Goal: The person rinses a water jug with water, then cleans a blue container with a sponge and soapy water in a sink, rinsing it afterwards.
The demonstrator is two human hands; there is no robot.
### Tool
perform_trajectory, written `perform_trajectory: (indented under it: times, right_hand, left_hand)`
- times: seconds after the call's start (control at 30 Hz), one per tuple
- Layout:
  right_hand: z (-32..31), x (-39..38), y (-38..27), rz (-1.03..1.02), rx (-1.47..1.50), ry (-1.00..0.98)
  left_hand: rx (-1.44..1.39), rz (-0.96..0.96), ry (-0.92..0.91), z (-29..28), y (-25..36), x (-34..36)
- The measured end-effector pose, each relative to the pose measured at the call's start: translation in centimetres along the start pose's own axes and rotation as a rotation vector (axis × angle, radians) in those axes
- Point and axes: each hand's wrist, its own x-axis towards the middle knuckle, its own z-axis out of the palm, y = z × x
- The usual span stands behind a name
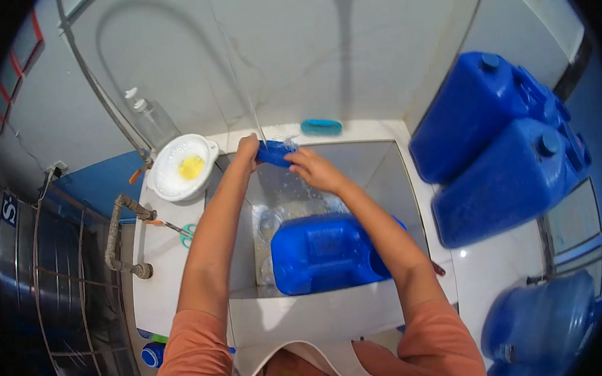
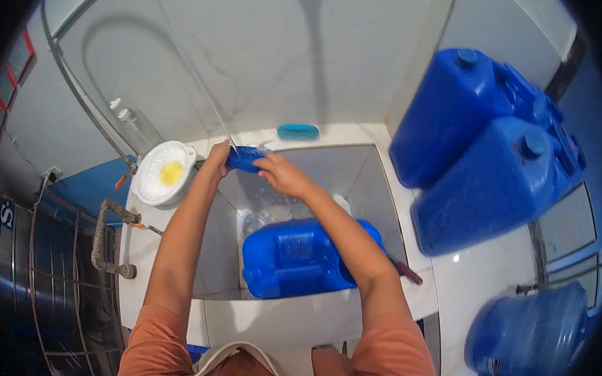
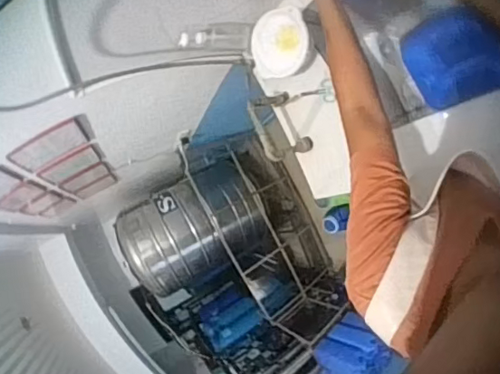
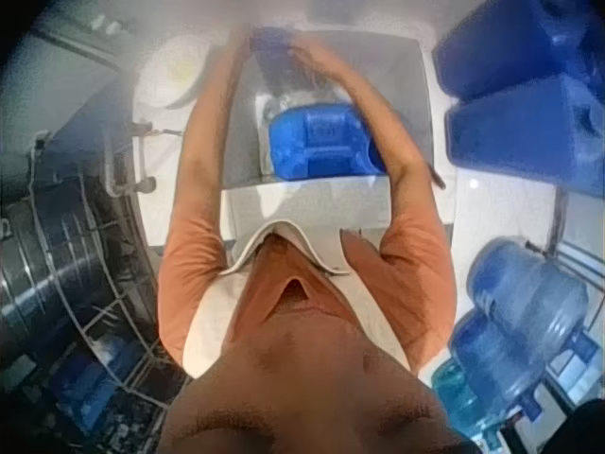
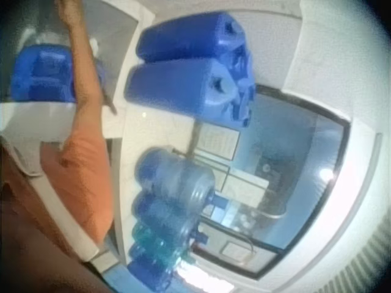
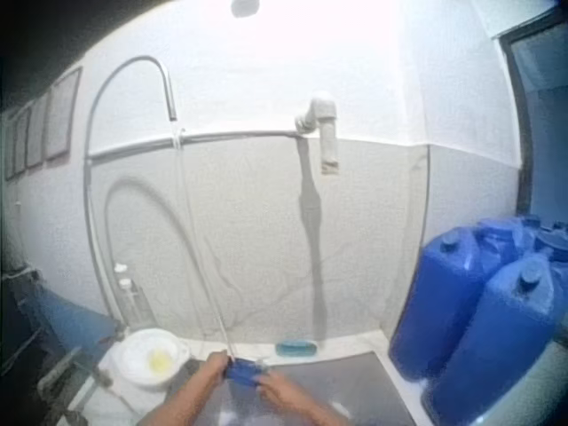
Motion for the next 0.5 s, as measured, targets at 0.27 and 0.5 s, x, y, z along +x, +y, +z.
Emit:
perform_trajectory:
  times: [0.27,0.5]
  right_hand:
    - [-10.7,-12.5,-7.8,0.678,0.221,0.08]
    - [-8.1,-26.2,-19.2,1.05,-0.329,0.004]
  left_hand:
    - [0.81,0.415,-0.75,5.3,-8.4,-18.4]
    - [1.384,0.828,-0.668,3.6,-9.9,-24.3]
